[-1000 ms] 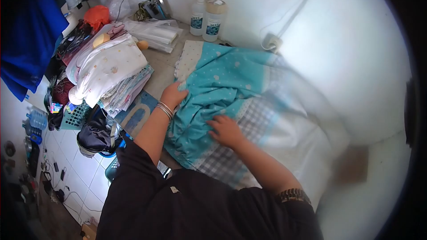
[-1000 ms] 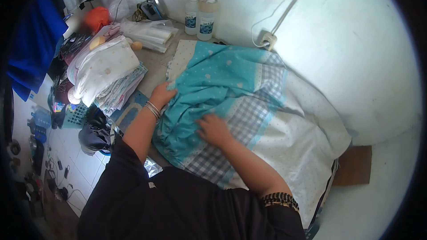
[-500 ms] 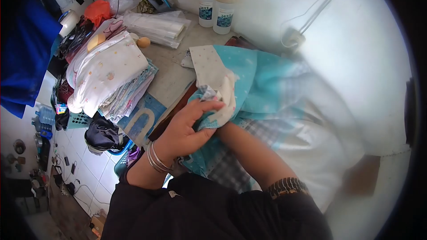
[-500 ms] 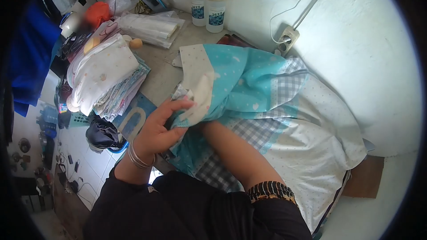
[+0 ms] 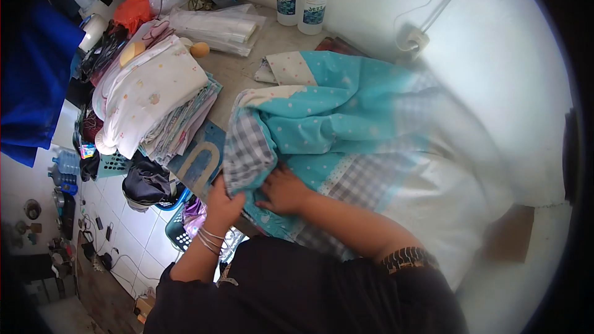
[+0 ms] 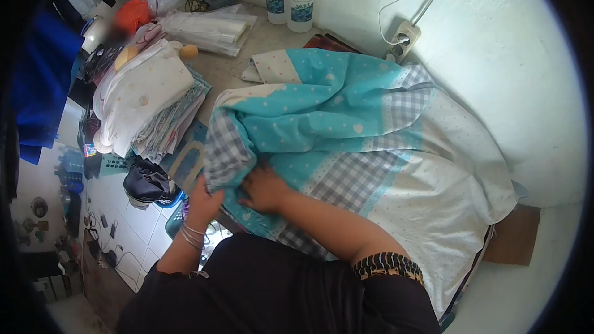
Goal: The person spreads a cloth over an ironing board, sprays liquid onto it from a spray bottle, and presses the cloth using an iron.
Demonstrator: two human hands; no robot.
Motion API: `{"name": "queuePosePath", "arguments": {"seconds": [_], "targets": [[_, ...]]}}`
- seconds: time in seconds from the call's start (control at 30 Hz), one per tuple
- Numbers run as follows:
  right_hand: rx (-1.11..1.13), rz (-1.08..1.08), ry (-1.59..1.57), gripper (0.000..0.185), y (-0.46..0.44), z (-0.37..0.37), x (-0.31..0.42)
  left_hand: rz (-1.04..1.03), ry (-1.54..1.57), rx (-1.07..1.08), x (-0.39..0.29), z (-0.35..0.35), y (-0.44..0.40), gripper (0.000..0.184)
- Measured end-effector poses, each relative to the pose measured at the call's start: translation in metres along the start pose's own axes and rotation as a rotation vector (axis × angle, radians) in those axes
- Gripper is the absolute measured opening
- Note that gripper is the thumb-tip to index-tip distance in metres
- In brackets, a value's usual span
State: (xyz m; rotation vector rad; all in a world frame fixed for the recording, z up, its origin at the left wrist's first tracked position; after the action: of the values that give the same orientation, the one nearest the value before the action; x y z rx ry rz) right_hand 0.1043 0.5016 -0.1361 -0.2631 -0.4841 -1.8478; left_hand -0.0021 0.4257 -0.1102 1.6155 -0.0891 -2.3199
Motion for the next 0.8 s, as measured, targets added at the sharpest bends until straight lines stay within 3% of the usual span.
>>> {"name": "queuePosePath", "arguments": {"seconds": [0.03, 0.07, 0.1, 0.17, 0.2, 0.27, 0.3, 0.37, 0.4, 0.43, 0.5, 0.57, 0.6, 0.67, 0.8], "targets": [[0.073, 0.15, -0.015, 0.06, -0.001, -0.009, 0.014, -0.072, 0.053, -0.115, -0.015, 0.016, 0.005, 0.05], [-0.035, 0.2, -0.009, 0.05, 0.003, -0.001, 0.019, -0.07, -0.046, -0.119, -0.029, 0.022, 0.01, 0.052], [-0.029, 0.203, -0.004, 0.05, 0.006, 0.001, 0.017, -0.07, -0.04, -0.124, -0.031, 0.022, 0.014, 0.052], [0.083, 0.202, -0.172, 0.035, 0.013, 0.004, 0.002, -0.151, -0.297, -0.388, -0.049, 0.04, 0.027, 0.056], [-0.085, 0.179, -0.174, 0.026, 0.027, 0.023, -0.011, -0.28, -0.439, -0.46, -0.066, 0.041, 0.032, 0.063], [-0.353, 0.043, -0.18, 0.013, 0.062, 0.062, -0.049, -0.443, -0.158, -0.329, -0.087, 0.019, 0.029, 0.05], [-0.404, -0.193, -0.168, 0.013, 0.076, 0.064, -0.087, -0.441, -0.14, -0.104, -0.101, -0.008, 0.019, 0.04], [-0.702, -0.283, 0.059, 0.026, 0.103, 0.103, -0.123, -0.48, -0.118, 0.291, -0.121, -0.075, -0.001, 0.024], [-0.704, -0.283, 0.068, 0.026, 0.099, 0.116, -0.127, -0.524, -0.115, 0.459, -0.116, -0.107, -0.011, 0.018], [-0.691, -0.406, 0.16, 0.034, 0.099, 0.133, -0.133, -0.535, -0.112, 0.455, -0.097, -0.118, -0.024, 0.018], [-0.674, -0.521, 0.273, 0.043, 0.1, 0.148, -0.144, -0.783, -0.619, 0.254, -0.078, -0.147, -0.041, 0.023], [-0.253, -0.677, 0.073, 0.049, 0.077, 0.115, -0.179, -0.728, -0.628, 0.282, -0.074, -0.149, -0.047, 0.026], [-0.256, -0.672, 0.071, 0.049, 0.071, 0.115, -0.186, -0.717, -0.63, 0.265, -0.073, -0.149, -0.048, 0.027], [0.138, -0.709, 0.141, 0.039, 0.051, 0.09, -0.199, -0.687, -0.629, 0.256, -0.067, -0.15, -0.045, 0.027], [0.023, -0.602, 0.424, 0.028, 0.053, 0.112, -0.185, -0.721, -0.666, 0.212, -0.065, -0.148, -0.047, 0.032]]}}
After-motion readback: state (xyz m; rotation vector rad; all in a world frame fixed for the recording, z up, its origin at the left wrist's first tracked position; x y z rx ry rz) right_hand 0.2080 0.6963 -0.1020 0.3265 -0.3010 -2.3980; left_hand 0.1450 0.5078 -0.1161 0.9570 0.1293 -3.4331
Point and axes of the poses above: each hand's wrist, its own y-axis away from the middle knuckle, its own z-axis out of the back of the hand, x = y × z, the point moved 8 cm from there along -y, towards the middle knuckle, and after that the axes turned 13 degrees about x, right-handed, at the moved point
